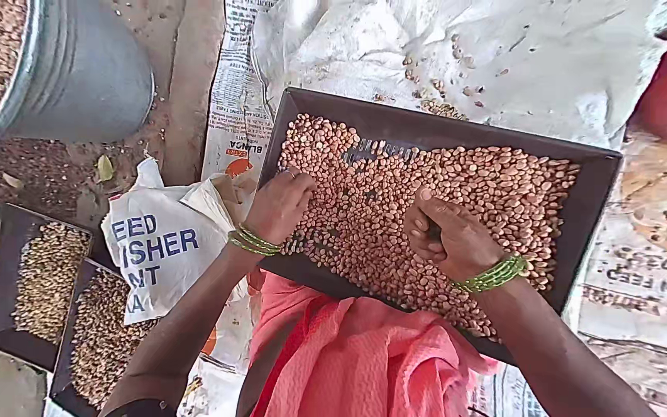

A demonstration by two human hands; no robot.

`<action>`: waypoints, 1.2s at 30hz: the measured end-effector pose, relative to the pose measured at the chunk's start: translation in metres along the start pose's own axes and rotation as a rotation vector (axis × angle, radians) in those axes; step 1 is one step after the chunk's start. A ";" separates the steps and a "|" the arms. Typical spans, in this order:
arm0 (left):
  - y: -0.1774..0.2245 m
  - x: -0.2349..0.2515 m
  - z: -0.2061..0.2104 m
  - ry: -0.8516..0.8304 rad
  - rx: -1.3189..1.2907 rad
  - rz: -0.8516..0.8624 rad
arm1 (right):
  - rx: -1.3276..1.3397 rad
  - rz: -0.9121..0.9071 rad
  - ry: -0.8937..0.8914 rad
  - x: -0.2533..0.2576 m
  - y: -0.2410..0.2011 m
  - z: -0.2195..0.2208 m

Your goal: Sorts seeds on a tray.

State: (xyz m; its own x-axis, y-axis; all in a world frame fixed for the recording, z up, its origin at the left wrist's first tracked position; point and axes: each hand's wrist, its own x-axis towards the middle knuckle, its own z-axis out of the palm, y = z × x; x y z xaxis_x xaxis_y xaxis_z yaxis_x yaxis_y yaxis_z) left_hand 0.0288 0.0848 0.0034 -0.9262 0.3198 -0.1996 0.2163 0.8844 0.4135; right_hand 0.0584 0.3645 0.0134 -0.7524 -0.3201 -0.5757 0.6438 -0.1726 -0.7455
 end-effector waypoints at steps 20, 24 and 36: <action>0.007 0.005 0.011 -0.139 -0.069 0.122 | 0.078 0.119 -0.052 0.016 0.017 0.030; 0.002 0.003 0.033 -0.159 0.022 0.057 | 0.100 0.065 0.024 0.008 0.012 0.011; 0.034 0.002 -0.015 0.096 -0.127 0.118 | 0.112 0.108 -0.037 0.002 0.016 0.014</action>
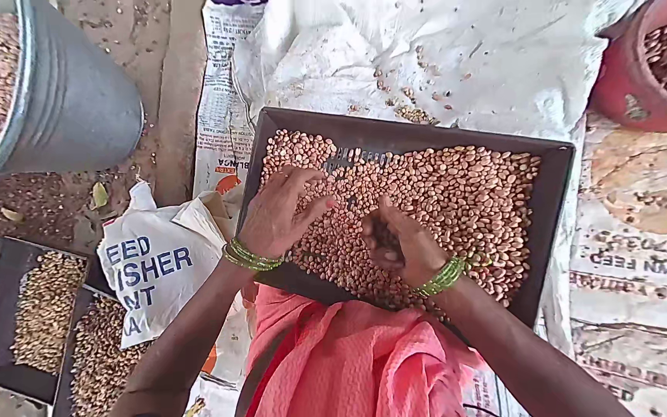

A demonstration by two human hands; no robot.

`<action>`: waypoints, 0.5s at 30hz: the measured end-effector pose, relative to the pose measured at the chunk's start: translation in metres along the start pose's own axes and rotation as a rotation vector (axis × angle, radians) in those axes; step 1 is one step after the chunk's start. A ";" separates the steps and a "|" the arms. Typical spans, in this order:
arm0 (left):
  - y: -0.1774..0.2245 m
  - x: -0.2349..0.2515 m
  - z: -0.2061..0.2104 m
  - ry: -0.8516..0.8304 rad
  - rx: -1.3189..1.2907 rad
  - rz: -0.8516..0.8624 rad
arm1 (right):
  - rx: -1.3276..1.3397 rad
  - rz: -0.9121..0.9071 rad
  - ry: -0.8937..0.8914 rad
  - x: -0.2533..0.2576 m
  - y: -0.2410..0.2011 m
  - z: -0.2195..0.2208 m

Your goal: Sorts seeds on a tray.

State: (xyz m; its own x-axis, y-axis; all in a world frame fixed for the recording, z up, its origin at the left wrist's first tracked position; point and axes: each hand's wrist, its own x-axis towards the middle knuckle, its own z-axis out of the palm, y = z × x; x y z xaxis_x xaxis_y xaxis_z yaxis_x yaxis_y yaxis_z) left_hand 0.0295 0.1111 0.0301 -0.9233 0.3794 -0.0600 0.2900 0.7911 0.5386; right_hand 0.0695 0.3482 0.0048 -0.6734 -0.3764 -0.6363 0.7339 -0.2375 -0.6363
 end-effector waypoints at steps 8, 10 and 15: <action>0.027 -0.016 0.059 -0.313 0.031 -0.311 | 0.068 -0.142 0.119 -0.013 -0.021 -0.020; 0.049 -0.028 0.066 -0.405 -0.179 -0.118 | 0.048 -0.165 0.123 -0.015 -0.024 -0.021; 0.025 -0.014 0.042 -0.186 -0.165 -0.060 | 0.037 -0.182 0.132 -0.016 -0.027 -0.023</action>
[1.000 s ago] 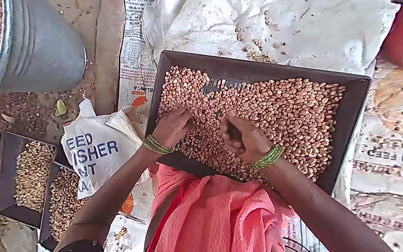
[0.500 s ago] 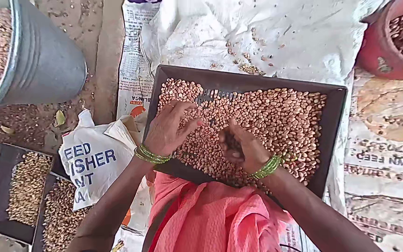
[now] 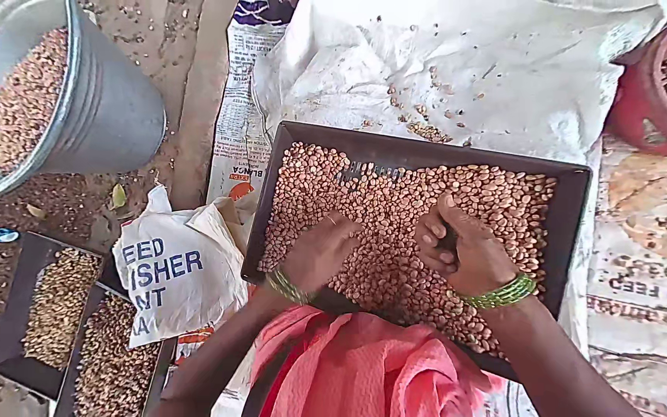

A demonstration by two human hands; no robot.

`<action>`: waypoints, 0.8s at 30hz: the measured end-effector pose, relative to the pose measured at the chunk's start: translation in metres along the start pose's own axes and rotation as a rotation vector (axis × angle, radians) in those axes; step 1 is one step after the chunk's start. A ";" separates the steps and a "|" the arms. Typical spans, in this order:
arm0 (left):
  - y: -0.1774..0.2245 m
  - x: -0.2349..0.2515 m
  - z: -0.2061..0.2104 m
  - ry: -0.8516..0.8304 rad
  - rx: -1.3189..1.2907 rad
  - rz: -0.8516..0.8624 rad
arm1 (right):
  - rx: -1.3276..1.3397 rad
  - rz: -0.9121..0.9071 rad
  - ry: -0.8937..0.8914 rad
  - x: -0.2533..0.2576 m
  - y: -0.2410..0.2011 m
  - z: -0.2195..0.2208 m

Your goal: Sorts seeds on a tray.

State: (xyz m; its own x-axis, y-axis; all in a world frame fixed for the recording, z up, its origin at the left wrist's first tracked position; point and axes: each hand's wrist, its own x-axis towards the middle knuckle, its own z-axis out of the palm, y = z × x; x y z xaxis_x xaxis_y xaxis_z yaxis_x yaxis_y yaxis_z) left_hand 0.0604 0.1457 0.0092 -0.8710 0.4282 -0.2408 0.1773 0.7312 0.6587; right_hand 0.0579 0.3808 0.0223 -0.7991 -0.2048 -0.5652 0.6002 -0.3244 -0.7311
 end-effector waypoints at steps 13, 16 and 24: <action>-0.063 0.054 -0.035 0.013 0.443 -0.036 | -0.002 0.003 -0.058 0.009 0.013 0.007; -0.063 0.053 -0.035 0.013 0.428 -0.034 | -0.003 0.007 -0.056 0.009 0.014 0.009; -0.054 0.060 -0.039 -0.034 0.490 -0.080 | -0.040 0.023 -0.038 0.009 0.016 0.014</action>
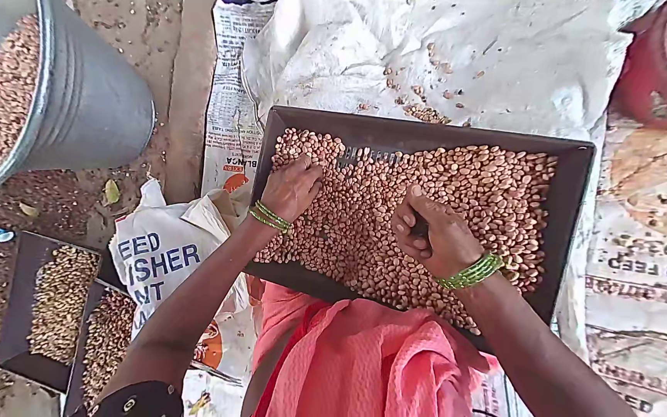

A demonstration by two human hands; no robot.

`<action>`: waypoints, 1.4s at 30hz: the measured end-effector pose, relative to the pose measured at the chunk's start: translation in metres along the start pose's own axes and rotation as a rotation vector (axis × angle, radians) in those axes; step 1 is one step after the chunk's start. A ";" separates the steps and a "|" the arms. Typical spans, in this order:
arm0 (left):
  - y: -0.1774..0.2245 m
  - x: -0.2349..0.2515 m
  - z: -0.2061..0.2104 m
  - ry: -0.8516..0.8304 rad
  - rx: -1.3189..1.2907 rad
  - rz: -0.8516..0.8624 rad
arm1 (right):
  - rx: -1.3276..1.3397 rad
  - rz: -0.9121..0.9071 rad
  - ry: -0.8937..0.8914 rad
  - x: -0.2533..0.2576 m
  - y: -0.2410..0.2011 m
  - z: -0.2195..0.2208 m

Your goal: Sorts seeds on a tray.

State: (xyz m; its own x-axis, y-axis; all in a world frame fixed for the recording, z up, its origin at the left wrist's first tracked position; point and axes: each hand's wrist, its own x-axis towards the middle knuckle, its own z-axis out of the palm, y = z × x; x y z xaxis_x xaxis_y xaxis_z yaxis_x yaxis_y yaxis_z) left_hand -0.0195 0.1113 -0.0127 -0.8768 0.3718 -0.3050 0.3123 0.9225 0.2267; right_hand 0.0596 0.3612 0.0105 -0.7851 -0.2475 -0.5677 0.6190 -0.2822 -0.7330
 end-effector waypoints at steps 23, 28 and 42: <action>-0.017 -0.106 0.005 -0.131 -0.032 0.052 | 0.075 0.028 -0.045 0.005 0.011 0.007; -0.019 -0.108 0.025 -0.076 0.002 0.033 | 0.060 0.008 -0.088 0.004 0.015 0.007; 0.009 -0.088 -0.008 -0.150 -0.027 -0.388 | 0.007 0.206 -0.220 0.000 0.022 0.032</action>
State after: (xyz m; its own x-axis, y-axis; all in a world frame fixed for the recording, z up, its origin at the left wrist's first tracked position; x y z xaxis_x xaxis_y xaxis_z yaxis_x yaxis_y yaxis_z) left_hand 0.0579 0.0860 0.0235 -0.8641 0.0099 -0.5033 -0.0423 0.9948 0.0922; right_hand 0.0740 0.3251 0.0065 -0.6201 -0.4948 -0.6088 0.7654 -0.2112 -0.6080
